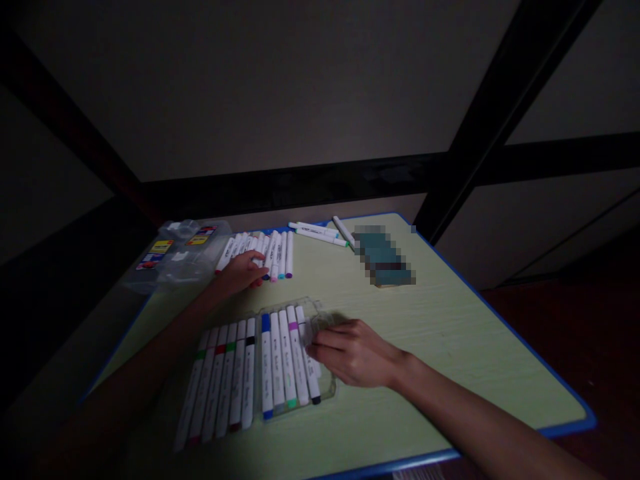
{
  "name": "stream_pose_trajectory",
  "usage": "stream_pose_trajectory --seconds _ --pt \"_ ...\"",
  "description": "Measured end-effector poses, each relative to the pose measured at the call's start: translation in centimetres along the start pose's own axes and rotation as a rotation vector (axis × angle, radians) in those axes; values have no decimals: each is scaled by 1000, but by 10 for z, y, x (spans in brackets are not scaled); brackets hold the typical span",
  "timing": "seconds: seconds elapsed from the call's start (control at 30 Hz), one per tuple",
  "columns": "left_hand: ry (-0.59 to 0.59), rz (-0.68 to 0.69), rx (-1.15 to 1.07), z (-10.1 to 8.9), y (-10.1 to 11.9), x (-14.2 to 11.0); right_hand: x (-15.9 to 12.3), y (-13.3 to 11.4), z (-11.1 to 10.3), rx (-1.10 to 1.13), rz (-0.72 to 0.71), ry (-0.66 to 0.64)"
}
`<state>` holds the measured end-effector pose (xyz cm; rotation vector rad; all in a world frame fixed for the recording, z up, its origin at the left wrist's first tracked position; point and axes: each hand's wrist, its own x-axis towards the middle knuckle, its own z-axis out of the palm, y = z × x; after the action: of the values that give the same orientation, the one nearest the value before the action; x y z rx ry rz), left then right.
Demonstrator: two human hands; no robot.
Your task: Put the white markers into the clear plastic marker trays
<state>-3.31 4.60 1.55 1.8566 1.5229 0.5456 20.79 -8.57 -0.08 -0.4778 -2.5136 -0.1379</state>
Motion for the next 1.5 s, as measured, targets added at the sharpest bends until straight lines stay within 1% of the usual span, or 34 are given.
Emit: stream_pose_trajectory --seconds 0.2,0.57,0.67,0.83,1.07,1.17,1.23,1.33,1.37,1.43,1.5 --pt "-22 -46 -30 2 4 0 0 0 -1 -3 0 -23" --pt "-19 -12 -38 2 -2 3 1 0 -2 17 -7 -18" --pt "-5 22 -17 1 -3 4 2 0 -2 13 -13 -10" --pt "39 120 78 -2 -5 5 1 1 -2 15 -11 5" --pt "20 203 95 -2 7 -2 -1 4 -1 6 4 1" --pt "8 235 86 -2 11 -5 -1 6 1 15 91 1" --pt "8 260 81 -3 13 -6 1 9 1 -21 173 -50" --pt "5 290 75 -5 14 -7 11 22 -5 -134 299 -215" --pt "7 297 75 -5 14 -7 16 28 -8 -169 366 -281" --pt "9 311 79 -5 14 -7 27 46 -15 -271 543 -375" --pt "9 330 83 -6 14 -7 38 67 -20 -341 690 -432"
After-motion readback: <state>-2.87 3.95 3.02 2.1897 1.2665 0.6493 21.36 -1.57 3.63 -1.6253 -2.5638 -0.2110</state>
